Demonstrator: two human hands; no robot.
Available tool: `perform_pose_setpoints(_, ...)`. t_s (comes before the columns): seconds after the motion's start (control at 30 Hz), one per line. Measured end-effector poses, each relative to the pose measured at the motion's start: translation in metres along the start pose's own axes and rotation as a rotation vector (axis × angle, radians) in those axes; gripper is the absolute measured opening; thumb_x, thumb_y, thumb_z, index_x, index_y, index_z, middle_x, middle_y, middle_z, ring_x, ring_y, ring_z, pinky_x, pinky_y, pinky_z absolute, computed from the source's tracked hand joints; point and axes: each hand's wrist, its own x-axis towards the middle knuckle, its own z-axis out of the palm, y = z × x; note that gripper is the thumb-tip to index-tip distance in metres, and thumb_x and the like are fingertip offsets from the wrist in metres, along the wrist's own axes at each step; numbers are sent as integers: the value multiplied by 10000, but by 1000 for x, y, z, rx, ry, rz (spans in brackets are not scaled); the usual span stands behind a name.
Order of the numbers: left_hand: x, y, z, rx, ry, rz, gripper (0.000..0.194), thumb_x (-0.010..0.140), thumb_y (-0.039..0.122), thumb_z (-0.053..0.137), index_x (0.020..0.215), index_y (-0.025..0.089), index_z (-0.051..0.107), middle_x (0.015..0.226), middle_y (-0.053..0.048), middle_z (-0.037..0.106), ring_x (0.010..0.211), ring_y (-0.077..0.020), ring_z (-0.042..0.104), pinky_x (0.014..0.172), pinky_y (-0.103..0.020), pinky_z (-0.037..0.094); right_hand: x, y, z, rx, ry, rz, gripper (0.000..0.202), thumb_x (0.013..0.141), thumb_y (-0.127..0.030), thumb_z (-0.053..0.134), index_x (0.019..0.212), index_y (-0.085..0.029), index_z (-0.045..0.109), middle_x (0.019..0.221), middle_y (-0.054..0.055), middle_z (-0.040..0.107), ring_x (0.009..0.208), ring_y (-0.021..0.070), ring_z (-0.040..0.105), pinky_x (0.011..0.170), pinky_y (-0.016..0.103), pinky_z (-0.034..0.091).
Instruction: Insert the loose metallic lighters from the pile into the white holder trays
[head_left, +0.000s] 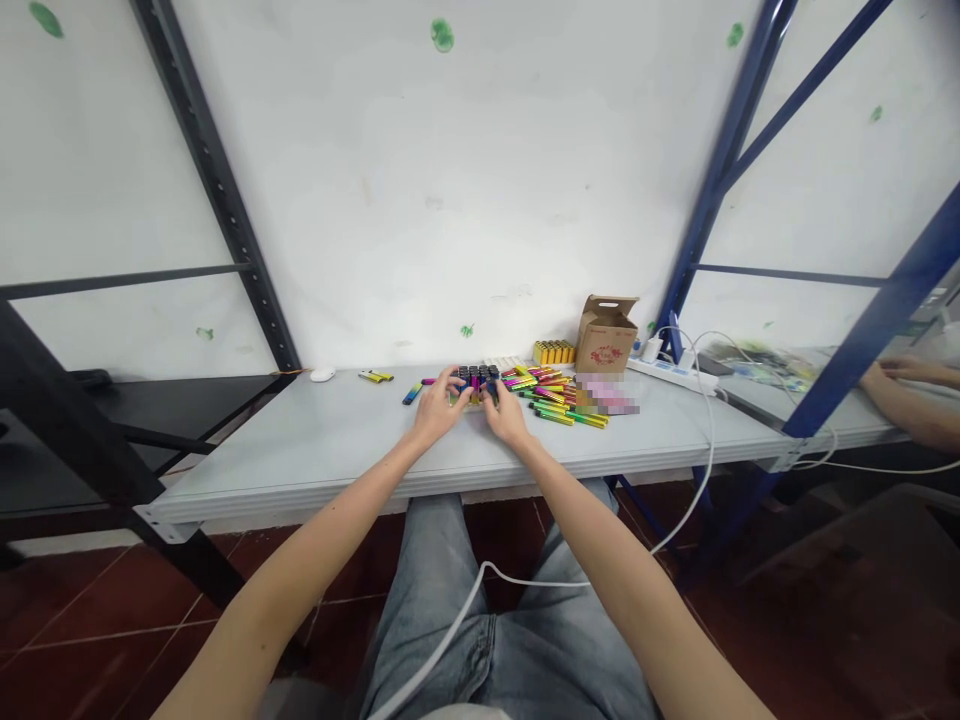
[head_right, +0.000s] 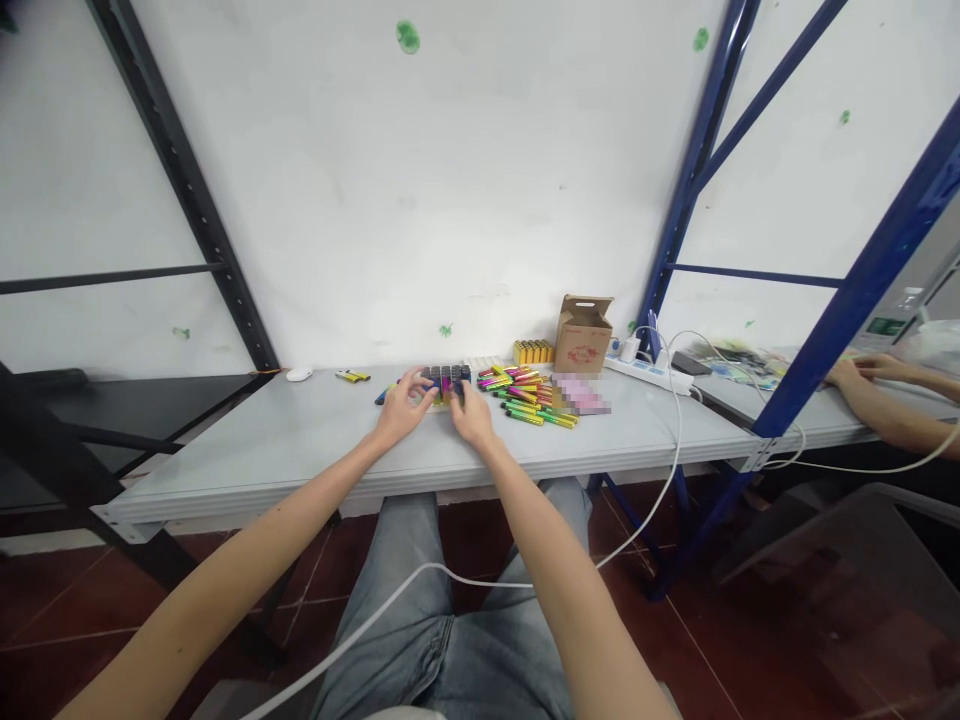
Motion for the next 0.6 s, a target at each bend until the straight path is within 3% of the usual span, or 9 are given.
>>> perform_pose_setpoints(0.17,-9,-24,-11,-8,24,-113,345,910,330,514,1220,180,545,987,-58,700,763,-148,629,675,-270,495,4,7,-3,330,112,290,163,815,-284,483,944,-237,571,702,4,586,668,191,575,612,324,522)
perform_pose_setpoints(0.33,-11,-50,-11,67,-3,-187,243,899,285,467,1007,174,653,1008,-77,700,744,-165,618,702,-295,498,10,10,-8,518,119,515,115,737,-311,587,812,-227,562,597,-29,483,559,144,474,425,241,431)
perform_pose_setpoints(0.6,-14,-58,-9,139,-121,-358,221,850,254,489,845,179,697,873,-67,728,810,-216,650,815,-340,487,10,0,-20,738,73,639,511,798,-712,443,691,-215,492,566,-43,430,473,95,400,400,214,346)
